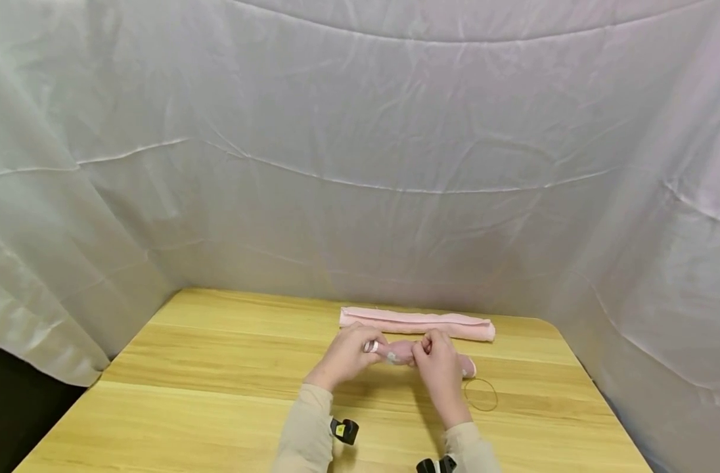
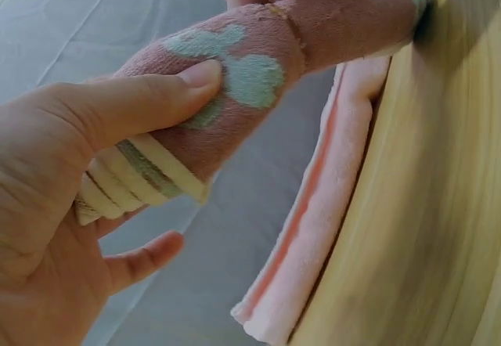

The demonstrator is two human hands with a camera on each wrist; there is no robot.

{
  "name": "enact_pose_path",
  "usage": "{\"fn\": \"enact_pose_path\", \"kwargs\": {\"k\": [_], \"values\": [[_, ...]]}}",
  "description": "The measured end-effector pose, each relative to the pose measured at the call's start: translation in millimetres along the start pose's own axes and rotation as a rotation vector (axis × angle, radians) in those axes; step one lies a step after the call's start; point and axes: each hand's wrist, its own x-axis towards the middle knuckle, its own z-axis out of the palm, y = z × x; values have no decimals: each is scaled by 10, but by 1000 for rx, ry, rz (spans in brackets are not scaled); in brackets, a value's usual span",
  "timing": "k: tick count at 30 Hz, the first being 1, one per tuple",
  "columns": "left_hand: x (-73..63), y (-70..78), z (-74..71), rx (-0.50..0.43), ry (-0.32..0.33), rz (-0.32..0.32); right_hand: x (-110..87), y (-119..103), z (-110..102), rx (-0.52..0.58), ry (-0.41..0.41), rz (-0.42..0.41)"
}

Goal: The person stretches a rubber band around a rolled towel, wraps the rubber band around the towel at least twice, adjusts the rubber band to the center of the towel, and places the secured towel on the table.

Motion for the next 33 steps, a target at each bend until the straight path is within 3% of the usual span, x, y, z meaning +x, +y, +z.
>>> {"fn": "enact_pose_path", "kwargs": {"k": [4, 10, 13, 22, 30, 33], "values": [[-11, -55, -42, 9, 88, -25, 25, -17, -19, -6, -25, -28], [-35, -153, -102, 35, 230, -43, 28, -55, -20, -48, 17, -174], [-31, -165, -111, 22, 238, -34, 26, -54, -2, -28, -4, -206], [-25, -202, -131, 5, 286, -6, 45, -18, 43, 108, -101, -168], [-63, -259, -142, -53, 309, -17, 36, 73, 38, 90, -167, -367], [-66, -269, -143, -81, 320, -3, 36, 85, 25, 71, -218, -379]]}}
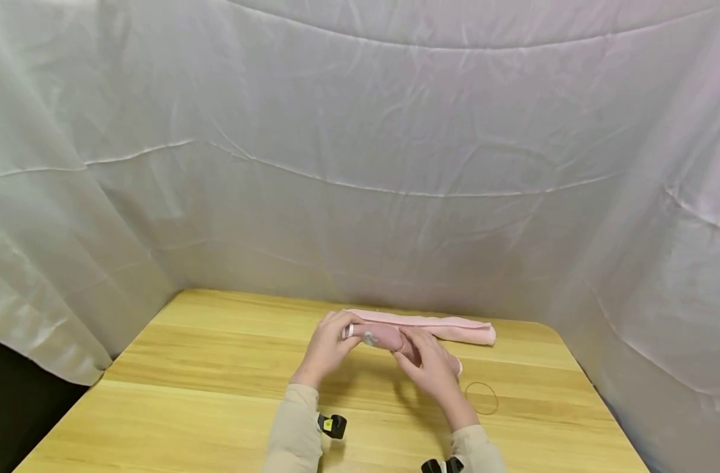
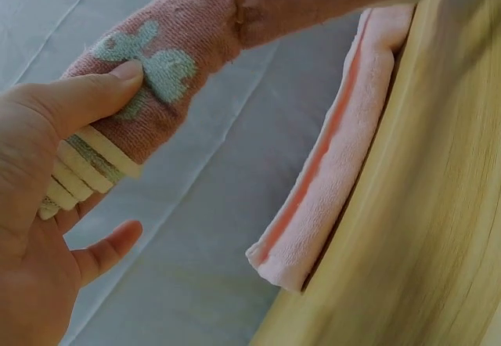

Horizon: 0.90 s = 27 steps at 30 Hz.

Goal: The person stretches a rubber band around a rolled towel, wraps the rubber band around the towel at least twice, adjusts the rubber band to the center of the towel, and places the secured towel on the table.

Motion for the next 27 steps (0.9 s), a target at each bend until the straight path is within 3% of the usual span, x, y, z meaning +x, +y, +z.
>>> {"fn": "enact_pose_path", "kwargs": {"k": [5, 10, 15, 19, 27], "values": [[-5, 4, 1, -23, 6, 4, -7, -17, -12, -16, -45, 74], [1, 28, -12, 1, -42, -20, -11, -30, -2, -34, 7, 72], [3, 87, -39, 94, -162, -66, -22, -38, 22, -103, 91, -8], [15, 166, -23, 116, -262, -91, -22, -34, 54, -176, 122, -86], [15, 220, 81, 182, -315, -64, -3, -27, 100, -242, 229, -265]]}}
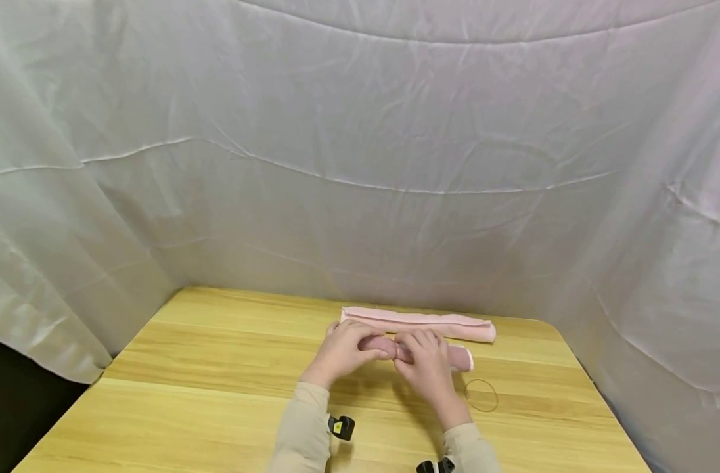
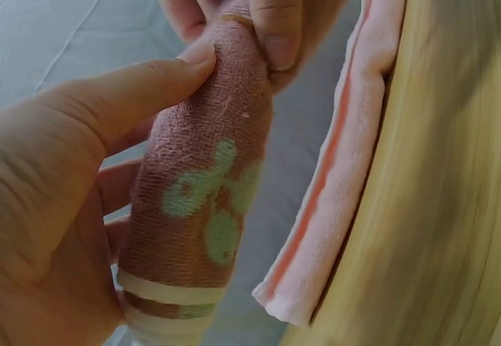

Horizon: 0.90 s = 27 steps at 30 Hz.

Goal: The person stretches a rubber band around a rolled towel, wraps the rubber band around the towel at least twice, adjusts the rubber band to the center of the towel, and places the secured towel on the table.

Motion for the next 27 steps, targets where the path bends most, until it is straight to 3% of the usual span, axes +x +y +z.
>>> {"fn": "enact_pose_path", "kwargs": {"k": [5, 8, 13, 18, 23, 27], "values": [[6, -8, 32, 8, 5, -6, -1, 6, 3, -33, 82, 12], [14, -23, 53, 36, 49, 22, 5, 7, -6, -39, 97, 25], [11, -59, 81, 105, 174, 76, 28, -1, -49, 10, 12, 25], [3, -98, 93, 124, 278, 140, 45, -3, -91, 152, -94, -13], [12, -124, 94, 108, 331, 215, 55, 3, -106, 221, -113, -24], [14, -132, 98, 119, 361, 253, 62, -1, -125, 207, -127, 5]]}}
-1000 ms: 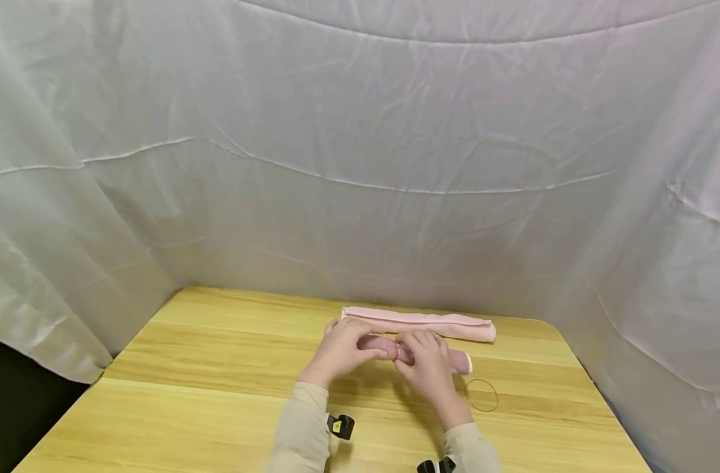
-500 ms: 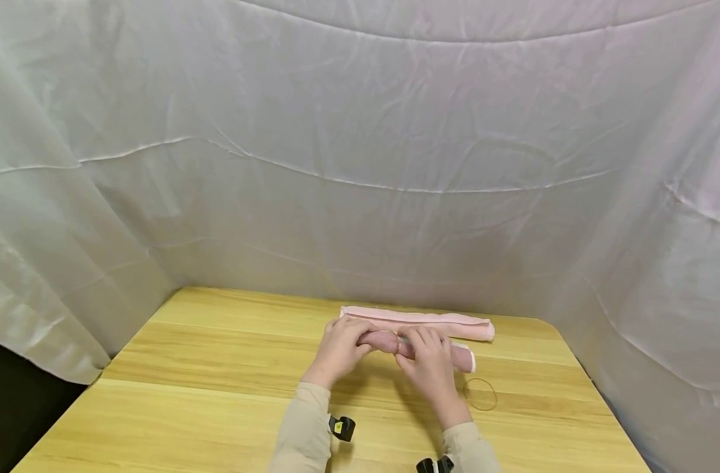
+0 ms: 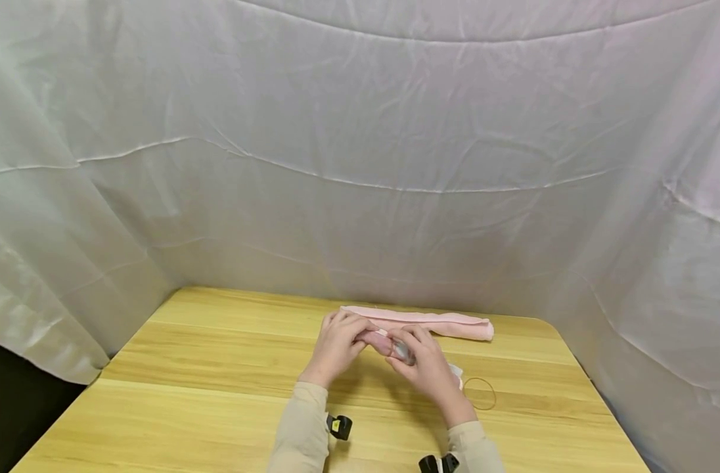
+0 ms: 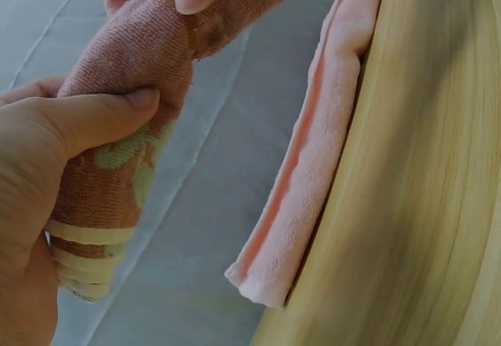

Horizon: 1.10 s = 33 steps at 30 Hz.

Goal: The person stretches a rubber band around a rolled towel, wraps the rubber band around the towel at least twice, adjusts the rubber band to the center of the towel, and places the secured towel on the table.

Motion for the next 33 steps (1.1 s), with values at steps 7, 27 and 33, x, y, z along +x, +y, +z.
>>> {"fn": "enact_pose_path", "kwargs": {"k": [7, 27, 33], "values": [[6, 22, 2, 20, 18, 50, -14, -55, -31, -34, -120, 154], [17, 55, 7, 23, 34, 11, 15, -90, -38, -27, -165, 285], [31, 79, 6, -23, -74, -54, -15, -58, -11, -134, -100, 219]]}}
